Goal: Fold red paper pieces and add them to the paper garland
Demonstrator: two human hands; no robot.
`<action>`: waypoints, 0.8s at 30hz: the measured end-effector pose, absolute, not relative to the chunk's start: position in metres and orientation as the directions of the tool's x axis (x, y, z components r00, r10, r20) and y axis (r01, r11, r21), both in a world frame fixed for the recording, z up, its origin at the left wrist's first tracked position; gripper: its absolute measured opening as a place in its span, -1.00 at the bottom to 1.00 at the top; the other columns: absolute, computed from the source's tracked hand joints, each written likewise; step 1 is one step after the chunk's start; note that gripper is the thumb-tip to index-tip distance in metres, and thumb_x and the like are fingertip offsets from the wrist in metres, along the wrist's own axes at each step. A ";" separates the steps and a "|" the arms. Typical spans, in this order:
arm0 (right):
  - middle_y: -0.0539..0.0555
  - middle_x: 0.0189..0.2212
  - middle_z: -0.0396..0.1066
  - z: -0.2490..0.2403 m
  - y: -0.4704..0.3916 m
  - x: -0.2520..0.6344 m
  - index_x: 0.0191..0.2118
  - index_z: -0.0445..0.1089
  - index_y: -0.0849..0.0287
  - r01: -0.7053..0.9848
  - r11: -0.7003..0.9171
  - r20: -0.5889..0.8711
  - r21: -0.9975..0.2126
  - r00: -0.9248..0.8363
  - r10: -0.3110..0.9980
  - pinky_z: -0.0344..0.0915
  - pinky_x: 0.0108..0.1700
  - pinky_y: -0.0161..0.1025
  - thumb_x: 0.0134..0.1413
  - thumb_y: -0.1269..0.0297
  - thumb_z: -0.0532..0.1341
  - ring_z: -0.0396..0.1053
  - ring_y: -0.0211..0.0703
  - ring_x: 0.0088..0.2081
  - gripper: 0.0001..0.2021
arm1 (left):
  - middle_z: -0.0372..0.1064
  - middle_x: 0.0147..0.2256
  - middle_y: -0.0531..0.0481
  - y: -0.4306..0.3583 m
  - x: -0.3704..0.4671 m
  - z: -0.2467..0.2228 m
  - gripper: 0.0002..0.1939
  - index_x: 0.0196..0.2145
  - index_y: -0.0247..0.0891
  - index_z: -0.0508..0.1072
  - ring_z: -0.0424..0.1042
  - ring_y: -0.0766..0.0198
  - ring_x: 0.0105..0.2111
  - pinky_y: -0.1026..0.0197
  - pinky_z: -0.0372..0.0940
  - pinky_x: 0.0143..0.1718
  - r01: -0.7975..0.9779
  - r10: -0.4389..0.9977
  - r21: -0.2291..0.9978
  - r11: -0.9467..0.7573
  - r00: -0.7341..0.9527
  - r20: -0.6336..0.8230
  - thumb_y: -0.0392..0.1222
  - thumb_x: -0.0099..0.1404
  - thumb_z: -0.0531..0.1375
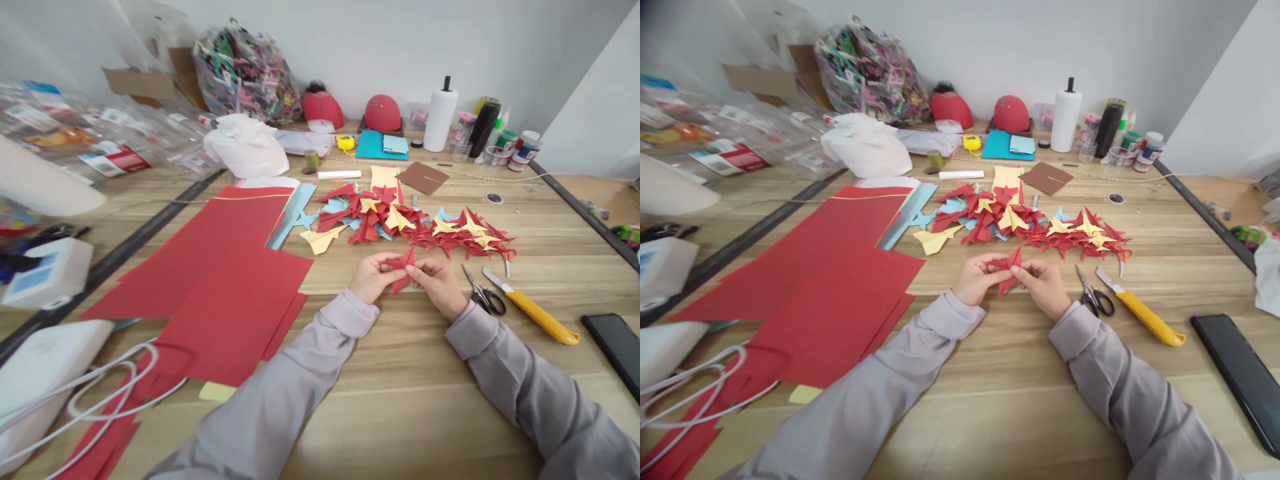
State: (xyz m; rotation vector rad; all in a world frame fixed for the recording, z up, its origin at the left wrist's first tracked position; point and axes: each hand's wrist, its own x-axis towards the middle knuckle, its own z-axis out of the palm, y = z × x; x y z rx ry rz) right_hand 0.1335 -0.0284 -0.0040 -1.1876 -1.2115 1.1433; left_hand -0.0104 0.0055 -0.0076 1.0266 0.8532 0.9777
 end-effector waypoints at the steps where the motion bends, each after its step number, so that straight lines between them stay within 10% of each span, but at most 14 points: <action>1: -0.07 -0.68 0.30 -0.005 -0.028 0.134 -0.54 0.37 0.19 0.012 0.062 0.063 -0.998 0.037 0.997 0.16 -0.56 -0.36 -0.21 0.06 0.30 0.20 -0.35 -0.64 -0.72 | 0.43 -0.59 0.04 0.006 -0.011 -0.008 -0.48 -0.20 -0.34 0.43 0.40 0.30 -0.60 0.28 0.29 -0.53 -0.245 0.936 0.950 0.195 0.337 -0.105 -0.17 -0.18 0.38; 13: -0.07 -0.71 0.30 -0.006 -0.026 0.135 -0.50 0.38 0.20 -0.084 0.049 0.034 -0.995 0.181 0.983 0.15 -0.59 -0.36 -0.21 0.07 0.30 0.18 -0.36 -0.67 -0.73 | 0.43 -0.49 0.09 0.004 -0.008 -0.007 -0.16 0.07 -0.25 0.13 0.43 0.33 -0.48 0.31 0.31 -0.42 -0.340 0.964 0.932 0.127 0.264 -0.035 -0.22 -0.17 0.36; 24: -0.07 -0.71 0.30 -0.004 -0.026 0.135 -0.53 0.39 0.20 -0.139 0.024 -0.002 -0.990 0.189 0.982 0.12 -0.60 -0.35 -0.24 0.09 0.32 0.16 -0.37 -0.68 -0.74 | 0.39 -0.54 0.12 0.002 -0.008 -0.003 -0.60 -0.35 -0.19 0.12 0.38 0.35 -0.60 0.30 0.29 -0.54 -0.303 0.933 0.949 0.083 0.359 0.033 -0.15 -0.06 0.29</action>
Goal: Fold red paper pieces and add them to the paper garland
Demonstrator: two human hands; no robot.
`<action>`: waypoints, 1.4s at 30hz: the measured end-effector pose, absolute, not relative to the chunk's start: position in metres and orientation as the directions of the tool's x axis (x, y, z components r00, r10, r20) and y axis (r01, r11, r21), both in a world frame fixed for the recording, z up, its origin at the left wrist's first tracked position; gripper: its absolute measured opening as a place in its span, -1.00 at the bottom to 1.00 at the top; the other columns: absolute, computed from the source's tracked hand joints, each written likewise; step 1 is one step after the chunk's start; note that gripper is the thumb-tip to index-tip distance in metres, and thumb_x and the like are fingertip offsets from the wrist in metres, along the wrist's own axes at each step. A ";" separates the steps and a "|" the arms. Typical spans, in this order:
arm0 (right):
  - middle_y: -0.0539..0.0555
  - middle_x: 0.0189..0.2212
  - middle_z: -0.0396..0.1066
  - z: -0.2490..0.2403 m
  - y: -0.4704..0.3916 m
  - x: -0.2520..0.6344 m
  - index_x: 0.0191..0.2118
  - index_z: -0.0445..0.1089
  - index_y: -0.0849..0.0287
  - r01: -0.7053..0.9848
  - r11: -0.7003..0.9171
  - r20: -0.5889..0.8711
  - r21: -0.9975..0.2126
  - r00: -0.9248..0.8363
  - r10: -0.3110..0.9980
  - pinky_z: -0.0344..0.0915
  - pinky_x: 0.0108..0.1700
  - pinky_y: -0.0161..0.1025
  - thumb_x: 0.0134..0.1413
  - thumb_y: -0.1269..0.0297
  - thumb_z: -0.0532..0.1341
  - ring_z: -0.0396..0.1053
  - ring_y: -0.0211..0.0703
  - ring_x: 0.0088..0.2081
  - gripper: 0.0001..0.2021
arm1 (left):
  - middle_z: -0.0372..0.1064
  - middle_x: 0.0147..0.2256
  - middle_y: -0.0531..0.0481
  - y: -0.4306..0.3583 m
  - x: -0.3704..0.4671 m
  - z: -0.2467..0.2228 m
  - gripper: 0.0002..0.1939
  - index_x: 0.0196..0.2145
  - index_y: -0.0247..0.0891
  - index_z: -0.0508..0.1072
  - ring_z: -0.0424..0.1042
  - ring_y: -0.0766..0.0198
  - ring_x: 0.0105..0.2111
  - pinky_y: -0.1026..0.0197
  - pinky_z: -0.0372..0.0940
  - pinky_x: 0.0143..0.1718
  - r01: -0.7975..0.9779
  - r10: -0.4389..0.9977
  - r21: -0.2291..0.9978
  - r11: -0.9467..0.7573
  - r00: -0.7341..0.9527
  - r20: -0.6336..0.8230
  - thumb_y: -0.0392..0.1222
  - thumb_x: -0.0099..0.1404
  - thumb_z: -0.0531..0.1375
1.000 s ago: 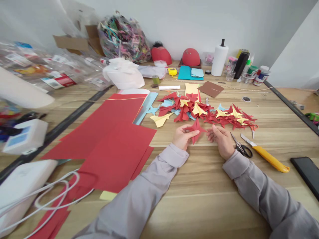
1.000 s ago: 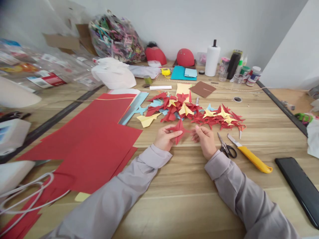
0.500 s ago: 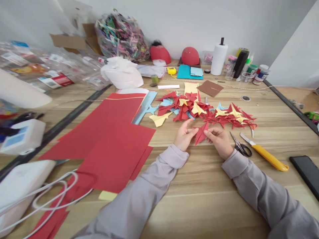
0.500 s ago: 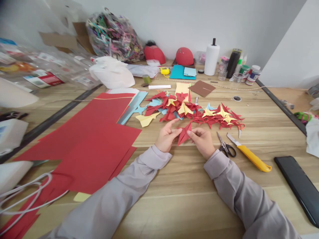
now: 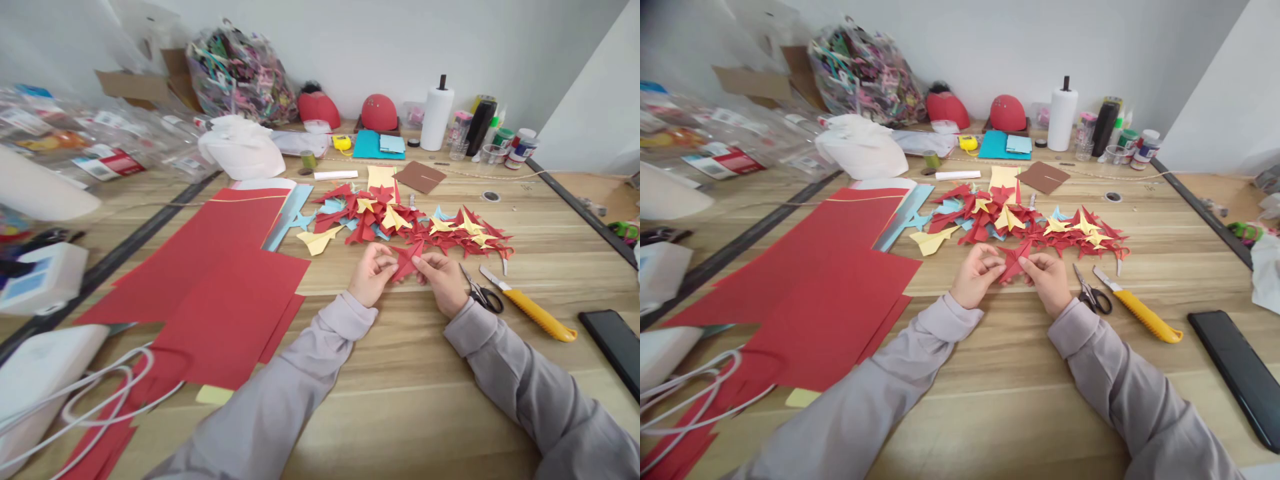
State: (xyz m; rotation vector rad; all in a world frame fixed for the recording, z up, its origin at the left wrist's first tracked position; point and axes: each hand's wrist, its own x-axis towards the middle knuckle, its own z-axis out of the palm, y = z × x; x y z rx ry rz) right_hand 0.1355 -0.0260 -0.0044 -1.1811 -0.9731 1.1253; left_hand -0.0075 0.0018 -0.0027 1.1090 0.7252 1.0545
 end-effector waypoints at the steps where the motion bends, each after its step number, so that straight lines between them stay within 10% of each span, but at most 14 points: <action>1: -0.07 -0.71 0.30 -0.004 -0.026 0.136 -0.52 0.39 0.20 -0.145 0.020 -0.008 -0.989 0.192 0.981 0.11 -0.60 -0.35 -0.24 0.09 0.32 0.16 -0.37 -0.68 -0.74 | 0.38 -0.54 0.11 0.002 -0.007 -0.003 -0.62 -0.40 -0.20 0.10 0.38 0.35 -0.60 0.30 0.29 -0.55 -0.297 0.930 0.952 0.071 0.364 0.045 -0.14 -0.05 0.28; 12: -0.09 -0.71 0.28 -0.002 -0.026 0.137 -0.51 0.37 0.20 -0.123 0.018 0.003 -0.992 0.118 0.993 0.12 -0.60 -0.37 -0.19 0.12 0.30 0.18 -0.37 -0.67 -0.77 | 0.39 -0.37 -0.07 0.002 -0.009 -0.012 -0.87 -0.43 -0.30 0.52 0.37 0.32 -0.47 0.28 0.30 -0.46 -0.158 0.919 0.980 -0.123 0.354 0.172 -0.28 -0.01 0.22; 32: -0.10 -0.75 0.26 -0.004 -0.026 0.135 -0.56 0.28 0.20 -0.100 0.007 -0.005 -0.995 0.121 0.993 0.13 -0.61 -0.39 -0.22 0.09 0.31 0.18 -0.37 -0.69 -0.71 | 0.37 -0.39 -0.07 -0.004 -0.007 -0.014 -0.82 -0.40 -0.28 0.54 0.35 0.31 -0.40 0.28 0.30 -0.39 0.011 0.868 0.913 -0.407 0.316 0.383 -0.24 -0.04 0.30; 42: -0.08 -0.69 0.28 -0.002 -0.027 0.136 -0.52 0.33 0.22 -0.070 0.035 0.030 -0.997 0.071 0.997 0.10 -0.62 -0.39 -0.18 0.08 0.29 0.14 -0.40 -0.68 -0.72 | 0.37 -0.63 0.04 -0.002 -0.005 -0.006 -0.76 -0.47 -0.34 0.42 0.35 0.35 -0.63 0.28 0.30 -0.54 -0.126 0.960 0.992 0.006 0.279 0.030 -0.11 -0.05 0.29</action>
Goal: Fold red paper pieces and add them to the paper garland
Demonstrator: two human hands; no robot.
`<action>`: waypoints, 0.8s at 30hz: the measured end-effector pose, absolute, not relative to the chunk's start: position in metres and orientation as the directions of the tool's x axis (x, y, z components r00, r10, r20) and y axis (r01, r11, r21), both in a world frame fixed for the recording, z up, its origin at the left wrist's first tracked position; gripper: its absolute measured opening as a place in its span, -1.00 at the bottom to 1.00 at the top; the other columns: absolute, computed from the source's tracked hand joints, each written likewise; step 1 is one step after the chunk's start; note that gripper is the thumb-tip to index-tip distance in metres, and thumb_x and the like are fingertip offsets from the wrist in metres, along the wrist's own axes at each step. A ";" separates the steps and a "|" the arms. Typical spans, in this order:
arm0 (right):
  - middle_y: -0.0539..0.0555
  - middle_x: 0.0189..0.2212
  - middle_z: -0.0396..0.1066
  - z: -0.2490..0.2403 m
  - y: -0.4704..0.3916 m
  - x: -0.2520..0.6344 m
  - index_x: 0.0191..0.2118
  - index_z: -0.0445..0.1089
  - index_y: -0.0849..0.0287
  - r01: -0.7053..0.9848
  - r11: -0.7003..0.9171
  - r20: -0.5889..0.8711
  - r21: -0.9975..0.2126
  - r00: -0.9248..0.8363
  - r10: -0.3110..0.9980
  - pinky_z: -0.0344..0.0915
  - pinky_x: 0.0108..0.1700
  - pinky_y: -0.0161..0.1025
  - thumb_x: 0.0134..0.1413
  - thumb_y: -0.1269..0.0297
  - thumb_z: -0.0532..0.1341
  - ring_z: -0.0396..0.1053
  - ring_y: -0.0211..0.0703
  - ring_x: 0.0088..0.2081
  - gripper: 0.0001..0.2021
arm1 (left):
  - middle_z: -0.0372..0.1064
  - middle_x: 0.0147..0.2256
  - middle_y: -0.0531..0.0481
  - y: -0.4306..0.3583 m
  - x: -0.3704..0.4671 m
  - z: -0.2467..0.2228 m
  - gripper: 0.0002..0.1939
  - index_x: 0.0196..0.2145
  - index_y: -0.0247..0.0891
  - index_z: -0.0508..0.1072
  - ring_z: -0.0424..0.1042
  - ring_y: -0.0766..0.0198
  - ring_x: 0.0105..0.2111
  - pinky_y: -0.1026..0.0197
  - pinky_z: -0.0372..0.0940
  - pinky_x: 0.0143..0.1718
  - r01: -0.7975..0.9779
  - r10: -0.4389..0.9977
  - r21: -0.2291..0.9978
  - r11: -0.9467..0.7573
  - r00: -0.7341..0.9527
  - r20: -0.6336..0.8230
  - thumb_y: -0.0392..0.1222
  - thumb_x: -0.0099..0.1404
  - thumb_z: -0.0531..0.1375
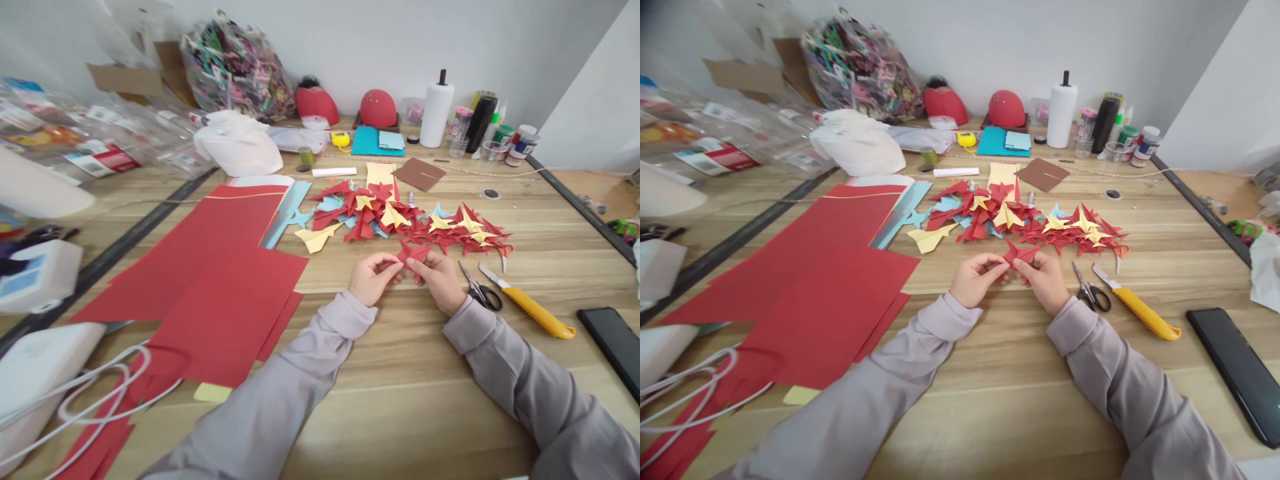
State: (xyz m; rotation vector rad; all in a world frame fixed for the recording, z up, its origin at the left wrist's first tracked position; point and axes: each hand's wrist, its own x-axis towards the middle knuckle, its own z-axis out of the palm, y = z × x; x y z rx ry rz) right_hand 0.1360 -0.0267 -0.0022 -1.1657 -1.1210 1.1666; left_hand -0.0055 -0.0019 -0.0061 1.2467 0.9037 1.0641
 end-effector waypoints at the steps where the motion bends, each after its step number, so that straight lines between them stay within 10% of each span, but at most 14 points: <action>1: -0.08 -0.69 0.28 -0.002 -0.027 0.136 -0.53 0.33 0.22 -0.053 0.031 0.027 -0.998 0.064 0.998 0.10 -0.62 -0.39 -0.18 0.07 0.29 0.14 -0.40 -0.68 -0.71 | 0.37 -0.64 0.05 -0.001 -0.006 -0.005 -0.75 -0.47 -0.34 0.41 0.35 0.36 -0.63 0.29 0.30 -0.55 -0.134 0.960 0.991 0.020 0.279 0.019 -0.11 -0.06 0.30; 24: -0.02 -0.70 0.33 -0.002 -0.025 0.138 -0.60 0.38 0.25 0.072 -0.020 -0.028 -0.997 -0.119 0.993 0.13 -0.60 -0.38 -0.13 0.02 0.25 0.19 -0.37 -0.67 -0.66 | 0.31 -0.68 0.12 0.004 -0.007 -0.006 -0.66 -0.56 -0.32 0.26 0.31 0.42 -0.69 0.36 0.21 -0.63 -0.219 0.971 0.973 0.067 0.239 -0.013 -0.11 -0.13 0.34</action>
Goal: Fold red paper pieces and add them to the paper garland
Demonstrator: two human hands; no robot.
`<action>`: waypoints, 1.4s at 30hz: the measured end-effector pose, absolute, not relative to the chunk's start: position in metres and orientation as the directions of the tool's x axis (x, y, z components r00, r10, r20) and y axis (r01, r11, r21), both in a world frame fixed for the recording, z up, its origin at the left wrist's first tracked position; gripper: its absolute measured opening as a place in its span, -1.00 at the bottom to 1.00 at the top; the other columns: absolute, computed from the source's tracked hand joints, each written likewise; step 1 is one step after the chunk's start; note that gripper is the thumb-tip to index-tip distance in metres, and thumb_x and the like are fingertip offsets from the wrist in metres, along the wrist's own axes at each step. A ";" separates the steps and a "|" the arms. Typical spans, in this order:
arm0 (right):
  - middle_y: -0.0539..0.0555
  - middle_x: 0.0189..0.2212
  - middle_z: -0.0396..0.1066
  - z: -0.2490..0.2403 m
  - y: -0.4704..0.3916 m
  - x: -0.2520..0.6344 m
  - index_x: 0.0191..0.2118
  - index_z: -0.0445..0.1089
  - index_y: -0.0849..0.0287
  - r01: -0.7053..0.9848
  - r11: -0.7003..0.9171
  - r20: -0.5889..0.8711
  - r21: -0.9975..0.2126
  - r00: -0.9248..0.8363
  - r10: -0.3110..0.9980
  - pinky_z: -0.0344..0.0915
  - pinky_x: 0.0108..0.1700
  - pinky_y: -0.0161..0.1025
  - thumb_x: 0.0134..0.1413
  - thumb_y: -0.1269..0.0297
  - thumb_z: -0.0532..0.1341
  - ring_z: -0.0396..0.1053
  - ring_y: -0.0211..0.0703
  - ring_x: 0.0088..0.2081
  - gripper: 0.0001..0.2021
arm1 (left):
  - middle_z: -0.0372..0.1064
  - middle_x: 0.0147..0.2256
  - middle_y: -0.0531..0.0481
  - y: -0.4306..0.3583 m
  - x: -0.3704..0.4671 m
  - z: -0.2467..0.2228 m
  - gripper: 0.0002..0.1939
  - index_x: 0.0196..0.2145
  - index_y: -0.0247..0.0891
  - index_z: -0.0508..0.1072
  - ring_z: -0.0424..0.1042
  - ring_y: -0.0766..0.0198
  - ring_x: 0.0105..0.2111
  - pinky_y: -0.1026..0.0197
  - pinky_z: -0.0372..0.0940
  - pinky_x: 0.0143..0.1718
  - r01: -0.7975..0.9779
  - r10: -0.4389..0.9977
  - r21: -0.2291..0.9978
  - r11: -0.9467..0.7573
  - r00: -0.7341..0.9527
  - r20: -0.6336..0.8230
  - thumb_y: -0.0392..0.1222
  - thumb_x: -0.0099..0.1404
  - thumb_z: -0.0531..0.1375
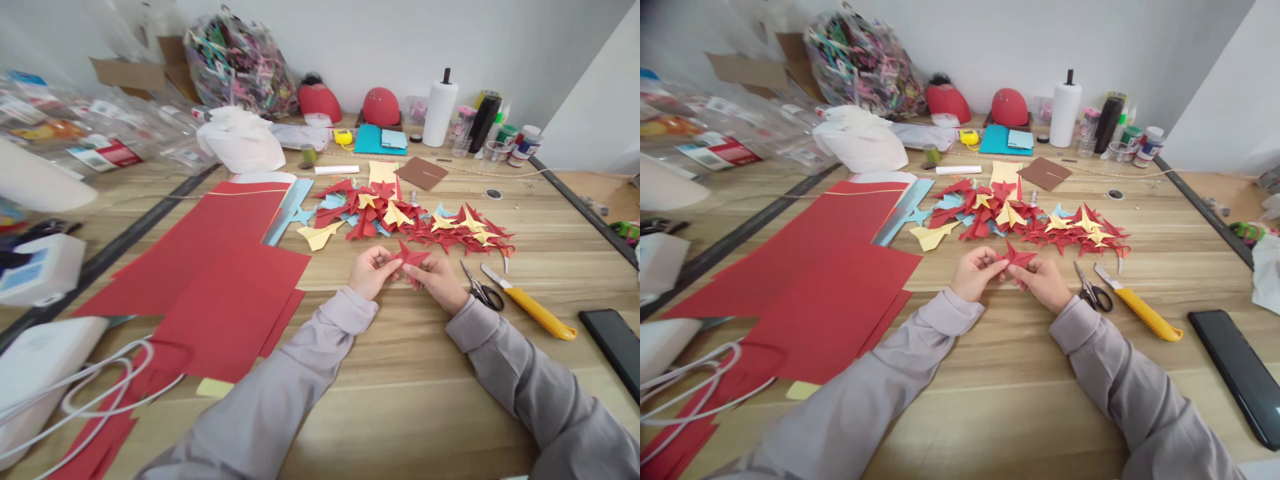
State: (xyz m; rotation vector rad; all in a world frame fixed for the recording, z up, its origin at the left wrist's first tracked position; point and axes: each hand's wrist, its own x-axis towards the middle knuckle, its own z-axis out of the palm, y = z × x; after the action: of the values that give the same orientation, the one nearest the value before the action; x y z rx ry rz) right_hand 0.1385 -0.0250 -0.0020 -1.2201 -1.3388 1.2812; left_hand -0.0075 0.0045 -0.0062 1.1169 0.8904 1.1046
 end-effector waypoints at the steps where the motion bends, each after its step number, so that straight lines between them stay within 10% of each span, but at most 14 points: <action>1: -0.01 -0.69 0.34 -0.003 -0.025 0.139 -0.60 0.38 0.25 0.073 -0.018 -0.027 -0.997 -0.120 0.992 0.13 -0.60 -0.38 -0.15 0.02 0.26 0.19 -0.37 -0.67 -0.65 | 0.31 -0.68 0.12 0.004 -0.008 -0.006 -0.67 -0.55 -0.32 0.26 0.31 0.41 -0.69 0.36 0.21 -0.63 -0.220 0.970 0.973 0.072 0.242 -0.017 -0.11 -0.13 0.34; 42: -0.02 -0.76 0.29 0.005 -0.029 0.137 -0.67 0.36 0.22 0.071 -0.046 -0.048 -0.996 -0.031 0.998 0.13 -0.56 -0.34 -0.13 -0.04 0.22 0.19 -0.34 -0.67 -0.61 | 0.31 -0.67 0.18 0.005 -0.008 -0.005 -0.60 -0.31 -0.25 0.21 0.35 0.35 -0.69 0.33 0.26 -0.64 -0.330 0.959 0.937 0.115 0.282 -0.018 -0.14 -0.06 0.30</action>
State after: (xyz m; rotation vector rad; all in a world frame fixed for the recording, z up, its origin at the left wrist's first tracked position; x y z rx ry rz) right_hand 0.1365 -0.0287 0.0045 -1.2800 -1.2629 1.2342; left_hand -0.0082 0.0050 -0.0051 1.0230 0.7863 1.1039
